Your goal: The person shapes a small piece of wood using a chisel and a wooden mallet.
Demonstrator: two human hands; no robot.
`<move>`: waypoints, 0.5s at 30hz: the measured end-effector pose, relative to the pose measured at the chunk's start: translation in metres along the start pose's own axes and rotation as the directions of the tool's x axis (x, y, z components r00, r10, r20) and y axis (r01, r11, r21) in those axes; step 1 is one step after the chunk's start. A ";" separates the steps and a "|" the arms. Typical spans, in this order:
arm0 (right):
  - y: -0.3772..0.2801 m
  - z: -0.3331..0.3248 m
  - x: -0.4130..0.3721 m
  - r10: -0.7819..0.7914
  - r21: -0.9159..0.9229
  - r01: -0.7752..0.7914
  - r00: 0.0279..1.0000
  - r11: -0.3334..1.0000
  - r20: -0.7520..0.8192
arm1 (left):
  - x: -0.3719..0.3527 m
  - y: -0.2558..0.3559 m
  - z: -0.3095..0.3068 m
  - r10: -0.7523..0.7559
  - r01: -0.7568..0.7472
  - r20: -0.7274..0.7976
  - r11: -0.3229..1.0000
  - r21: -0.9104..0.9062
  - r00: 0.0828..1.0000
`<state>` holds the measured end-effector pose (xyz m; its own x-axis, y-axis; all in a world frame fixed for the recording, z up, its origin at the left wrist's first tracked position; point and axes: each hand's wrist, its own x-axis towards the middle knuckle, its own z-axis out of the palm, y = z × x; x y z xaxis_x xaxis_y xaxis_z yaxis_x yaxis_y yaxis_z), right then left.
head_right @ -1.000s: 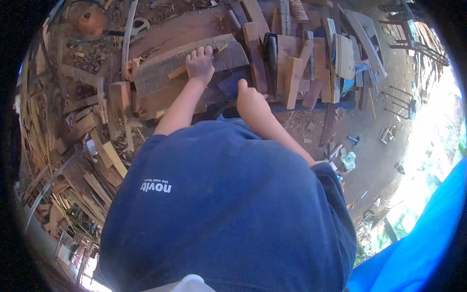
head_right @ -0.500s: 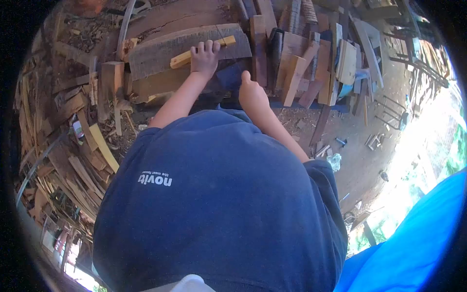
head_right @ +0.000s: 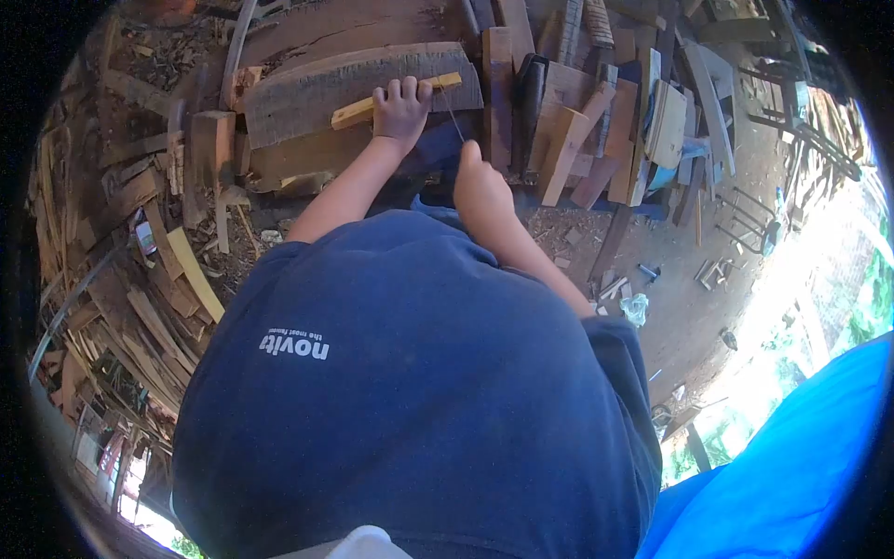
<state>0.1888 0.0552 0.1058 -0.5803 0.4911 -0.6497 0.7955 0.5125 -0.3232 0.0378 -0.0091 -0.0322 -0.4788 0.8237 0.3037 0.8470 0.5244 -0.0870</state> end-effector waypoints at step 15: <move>-0.013 -0.034 -0.034 0.132 -0.076 -0.124 0.984 0.989 0.115 | -0.004 0.002 0.009 -0.016 0.019 -0.101 0.999 0.030 0.995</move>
<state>0.1926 0.0559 0.1559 -0.4458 0.4703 -0.7616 0.8458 0.4998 -0.1865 0.0393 -0.0088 -0.0425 -0.4668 0.7893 0.3990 0.8302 0.5465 -0.1098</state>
